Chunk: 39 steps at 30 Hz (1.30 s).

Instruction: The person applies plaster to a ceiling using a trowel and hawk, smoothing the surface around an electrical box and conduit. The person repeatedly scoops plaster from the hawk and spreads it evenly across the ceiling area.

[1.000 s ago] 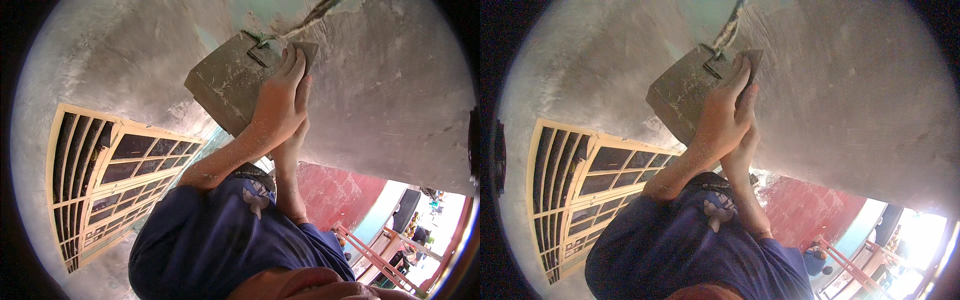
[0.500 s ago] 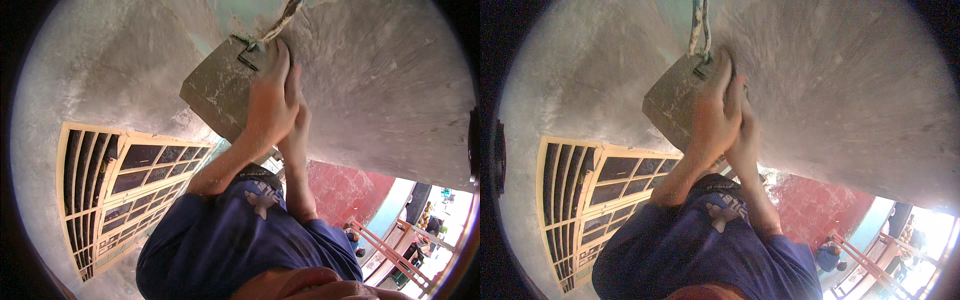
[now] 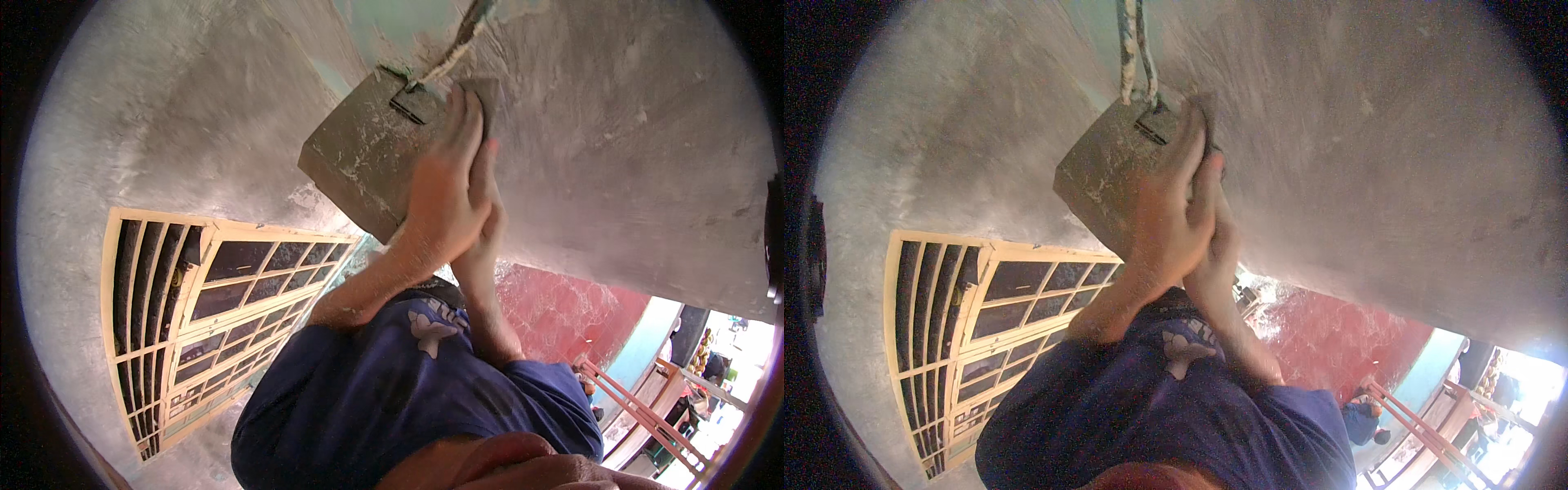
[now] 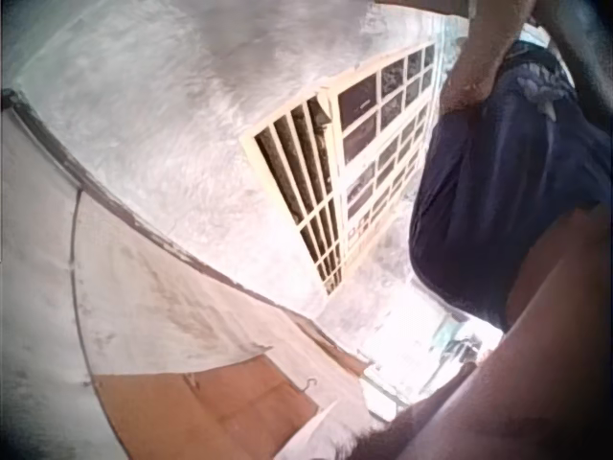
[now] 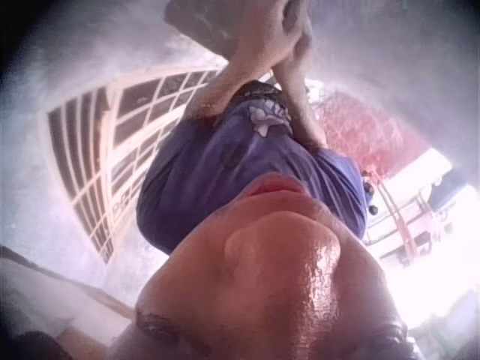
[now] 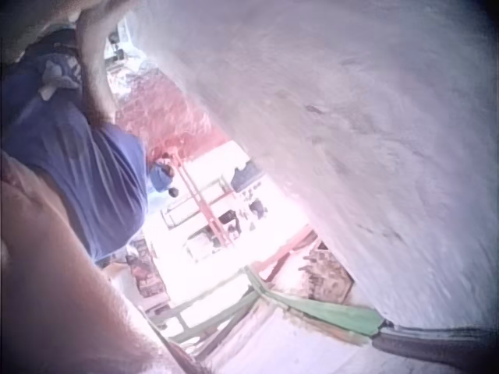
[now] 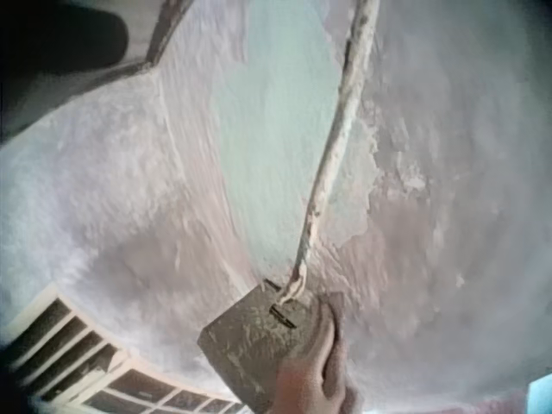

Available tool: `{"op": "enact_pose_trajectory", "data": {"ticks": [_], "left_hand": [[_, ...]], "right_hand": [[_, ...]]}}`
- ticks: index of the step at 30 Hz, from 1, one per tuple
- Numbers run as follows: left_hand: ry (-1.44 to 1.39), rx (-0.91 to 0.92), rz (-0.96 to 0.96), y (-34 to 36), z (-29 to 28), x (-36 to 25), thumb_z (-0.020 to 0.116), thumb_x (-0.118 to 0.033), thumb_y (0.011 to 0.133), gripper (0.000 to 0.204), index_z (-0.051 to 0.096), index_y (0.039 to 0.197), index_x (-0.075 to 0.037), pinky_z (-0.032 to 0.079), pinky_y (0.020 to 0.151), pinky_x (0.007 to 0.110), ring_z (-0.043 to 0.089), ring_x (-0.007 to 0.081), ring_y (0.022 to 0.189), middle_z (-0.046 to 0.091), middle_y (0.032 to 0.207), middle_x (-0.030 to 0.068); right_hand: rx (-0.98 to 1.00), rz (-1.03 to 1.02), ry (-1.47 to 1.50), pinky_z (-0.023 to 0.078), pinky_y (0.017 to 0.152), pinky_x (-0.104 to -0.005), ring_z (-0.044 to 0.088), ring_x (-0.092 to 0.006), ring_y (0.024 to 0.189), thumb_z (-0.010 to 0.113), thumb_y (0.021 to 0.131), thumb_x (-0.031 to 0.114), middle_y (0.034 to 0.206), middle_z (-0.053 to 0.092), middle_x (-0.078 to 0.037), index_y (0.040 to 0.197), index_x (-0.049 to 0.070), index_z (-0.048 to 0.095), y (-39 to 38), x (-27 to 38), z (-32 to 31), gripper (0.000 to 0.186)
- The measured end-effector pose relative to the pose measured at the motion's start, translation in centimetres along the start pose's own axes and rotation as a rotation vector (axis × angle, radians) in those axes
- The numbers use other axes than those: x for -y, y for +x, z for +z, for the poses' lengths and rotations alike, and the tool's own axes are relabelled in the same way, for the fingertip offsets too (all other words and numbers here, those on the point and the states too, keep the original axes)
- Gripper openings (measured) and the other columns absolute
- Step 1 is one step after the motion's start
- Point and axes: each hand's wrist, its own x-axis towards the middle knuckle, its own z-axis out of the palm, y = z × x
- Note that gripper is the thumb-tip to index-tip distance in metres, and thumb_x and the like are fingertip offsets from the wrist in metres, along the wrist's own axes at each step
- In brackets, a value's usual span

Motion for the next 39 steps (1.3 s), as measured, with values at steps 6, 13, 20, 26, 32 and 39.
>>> {"op": "enact_pose_trajectory", "data": {"ticks": [6, 13, 20, 26, 32, 39], "left_hand": [[-0.035, 0.025, -0.122, 2.0, -1.2, -0.6, 0.055, -0.008, 0.097, 0.055, 0.039, 0.143, 0.017, 0.040, 0.112, 0.051, 0.043, 0.0550, 0.136, 0.040, 0.145, 0.0429], [-0.024, 0.003, -0.128, 2.8, -1.5, -1.1, 0.055, -0.004, 0.093, 0.055, 0.040, 0.142, 0.016, 0.044, 0.107, 0.052, 0.047, 0.0560, 0.129, 0.046, 0.139, 0.0424], [0.008, -0.078, 0.043, -0.6, 1.1, -0.1, 0.051, -0.005, 0.098, 0.051, 0.038, 0.142, 0.017, 0.046, 0.104, 0.053, 0.047, 0.0562, 0.129, 0.045, 0.139, 0.0427], [-0.080, -0.047, -0.082, 0.8, 0.5, 0.3, 0.055, -0.003, 0.095, 0.057, 0.034, 0.145, 0.016, 0.045, 0.108, 0.053, 0.040, 0.0582, 0.135, 0.036, 0.147, 0.0425], [-0.155, -0.014, -0.175, 1.4, 0.4, 0.5, 0.055, -0.006, 0.096, 0.057, 0.035, 0.143, 0.016, 0.042, 0.110, 0.054, 0.037, 0.0587, 0.137, 0.037, 0.146, 0.0430], [-0.091, -0.206, -0.130, 0.7, 1.3, 0.1, 0.054, -0.009, 0.099, 0.048, 0.045, 0.140, 0.014, 0.046, 0.106, 0.052, 0.051, 0.0549, 0.126, 0.049, 0.140, 0.0395]], "right_hand": [[0.083, -0.005, 0.015, 0.046, 0.094, -0.0304, 0.056, -0.0157, 0.109, 0.062, 0.097, 0.007, 0.118, 0.065, -0.008, 0.145, -0.004, 0.049, 1.5, 0.7, 0.5, 0.050], [0.068, -0.056, -0.034, 0.046, 0.099, -0.0318, 0.059, -0.0198, 0.114, 0.063, 0.095, 0.010, 0.124, 0.066, -0.015, 0.140, -0.005, 0.053, 2.4, 0.7, 0.1, 0.048], [-0.021, 0.028, -0.066, 0.047, 0.094, -0.0312, 0.059, -0.0169, 0.108, 0.062, 0.096, 0.010, 0.115, 0.068, -0.011, 0.132, -0.006, 0.057, 0.1, 0.7, -1.0, 0.039], [0.073, 0.010, -0.193, 0.045, 0.101, -0.0325, 0.056, -0.0179, 0.119, 0.064, 0.095, 0.008, 0.135, 0.063, -0.017, 0.144, -0.008, 0.049, 1.1, 1.1, -1.1, 0.054], [0.208, 0.229, -0.320, 0.042, 0.105, -0.0320, 0.053, -0.0175, 0.125, 0.062, 0.097, 0.010, 0.141, 0.059, -0.016, 0.149, -0.007, 0.043, 1.9, 1.3, -2.2, 0.058], [0.102, 0.049, -0.418, 0.045, 0.098, -0.0320, 0.055, -0.0162, 0.115, 0.058, 0.098, 0.008, 0.132, 0.061, -0.013, 0.142, -0.005, 0.045, 0.9, 2.5, -1.0, 0.048]]}}
